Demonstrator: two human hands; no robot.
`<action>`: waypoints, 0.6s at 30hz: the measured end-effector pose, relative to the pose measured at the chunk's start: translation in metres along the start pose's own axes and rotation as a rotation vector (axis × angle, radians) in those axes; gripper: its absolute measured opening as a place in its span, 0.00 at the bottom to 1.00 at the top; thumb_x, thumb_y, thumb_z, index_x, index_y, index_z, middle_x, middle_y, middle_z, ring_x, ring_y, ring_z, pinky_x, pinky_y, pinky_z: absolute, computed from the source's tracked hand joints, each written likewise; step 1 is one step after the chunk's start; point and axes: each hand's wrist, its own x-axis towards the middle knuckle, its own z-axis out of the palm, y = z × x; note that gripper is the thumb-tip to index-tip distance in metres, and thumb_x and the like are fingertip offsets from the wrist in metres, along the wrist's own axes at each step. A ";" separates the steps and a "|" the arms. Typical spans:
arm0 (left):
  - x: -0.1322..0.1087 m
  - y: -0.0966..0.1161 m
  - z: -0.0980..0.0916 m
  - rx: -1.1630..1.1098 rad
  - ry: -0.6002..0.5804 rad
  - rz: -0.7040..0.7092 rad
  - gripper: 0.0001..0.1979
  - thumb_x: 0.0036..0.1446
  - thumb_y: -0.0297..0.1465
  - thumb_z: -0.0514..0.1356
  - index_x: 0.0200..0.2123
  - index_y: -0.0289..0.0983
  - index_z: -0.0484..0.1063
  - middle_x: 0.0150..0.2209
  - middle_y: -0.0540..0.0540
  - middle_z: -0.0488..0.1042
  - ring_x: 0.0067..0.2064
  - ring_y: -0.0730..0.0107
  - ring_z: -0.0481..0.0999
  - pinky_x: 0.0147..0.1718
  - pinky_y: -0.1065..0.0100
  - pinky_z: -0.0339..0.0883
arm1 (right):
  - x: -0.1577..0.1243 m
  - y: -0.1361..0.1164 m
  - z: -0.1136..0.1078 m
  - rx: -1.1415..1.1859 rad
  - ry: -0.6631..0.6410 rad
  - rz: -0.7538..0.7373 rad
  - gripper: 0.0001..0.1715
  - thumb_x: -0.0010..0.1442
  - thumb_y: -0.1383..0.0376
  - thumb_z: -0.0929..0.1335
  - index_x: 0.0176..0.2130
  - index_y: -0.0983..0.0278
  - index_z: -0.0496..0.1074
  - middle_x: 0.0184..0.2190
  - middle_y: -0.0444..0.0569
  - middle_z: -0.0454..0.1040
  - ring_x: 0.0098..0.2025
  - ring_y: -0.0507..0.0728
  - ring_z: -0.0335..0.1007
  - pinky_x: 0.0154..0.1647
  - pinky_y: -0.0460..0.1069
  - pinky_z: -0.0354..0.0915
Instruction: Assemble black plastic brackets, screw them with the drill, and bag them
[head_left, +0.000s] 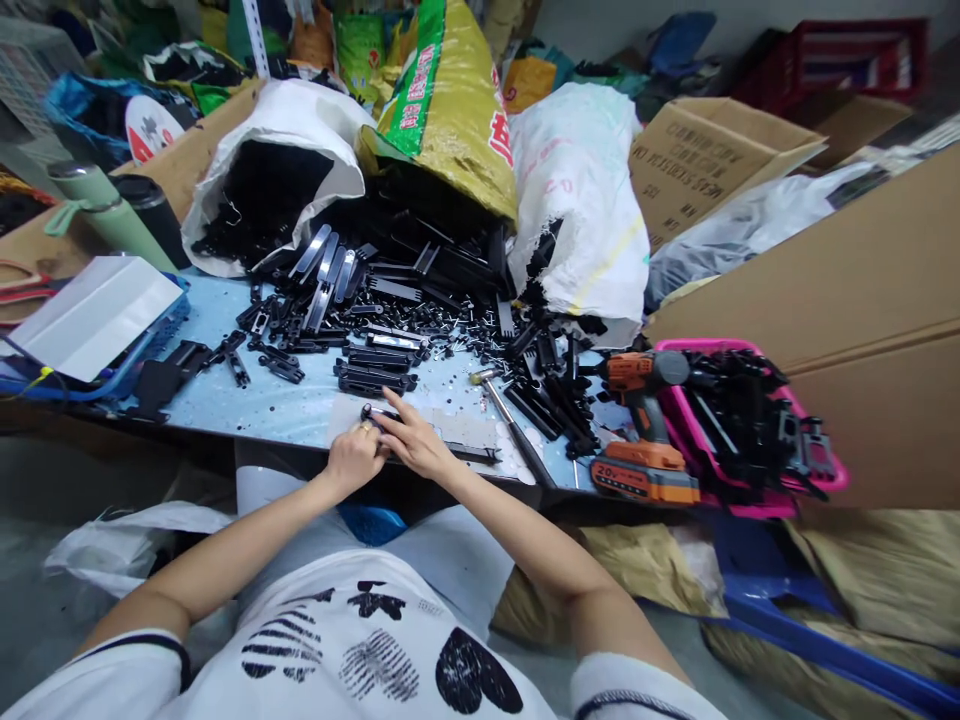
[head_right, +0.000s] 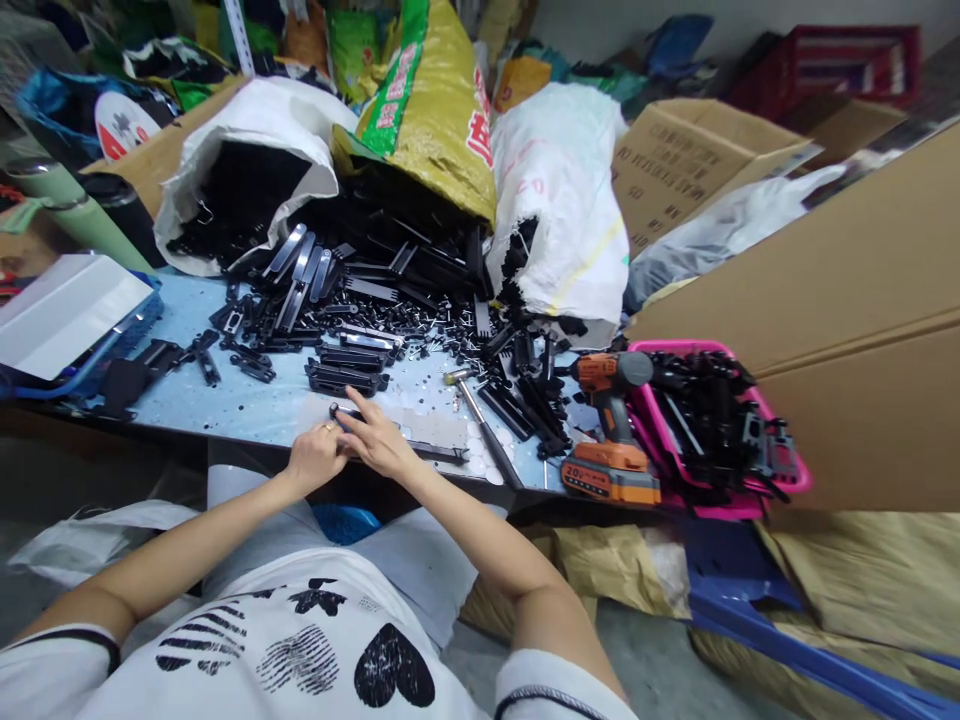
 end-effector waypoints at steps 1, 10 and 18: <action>0.005 -0.006 -0.002 0.005 0.041 0.137 0.16 0.61 0.36 0.51 0.44 0.33 0.73 0.42 0.35 0.75 0.45 0.55 0.74 0.41 0.61 0.67 | -0.013 0.007 -0.006 -0.061 0.039 0.042 0.26 0.64 0.53 0.60 0.57 0.63 0.63 0.61 0.57 0.56 0.62 0.62 0.52 0.58 0.57 0.58; 0.064 -0.004 -0.014 0.084 -0.237 0.464 0.22 0.63 0.44 0.49 0.37 0.30 0.73 0.35 0.37 0.75 0.39 0.60 0.74 0.36 0.66 0.63 | -0.079 0.058 -0.028 -0.442 -0.116 0.216 0.31 0.63 0.45 0.57 0.26 0.65 0.68 0.24 0.51 0.70 0.29 0.55 0.66 0.29 0.47 0.56; 0.036 -0.011 -0.044 0.023 -0.186 0.480 0.29 0.64 0.46 0.41 0.27 0.34 0.72 0.26 0.40 0.74 0.29 0.64 0.72 0.30 0.65 0.62 | -0.053 0.013 -0.080 -0.311 -0.236 -0.070 0.35 0.65 0.45 0.51 0.25 0.66 0.67 0.21 0.50 0.67 0.24 0.52 0.61 0.25 0.48 0.50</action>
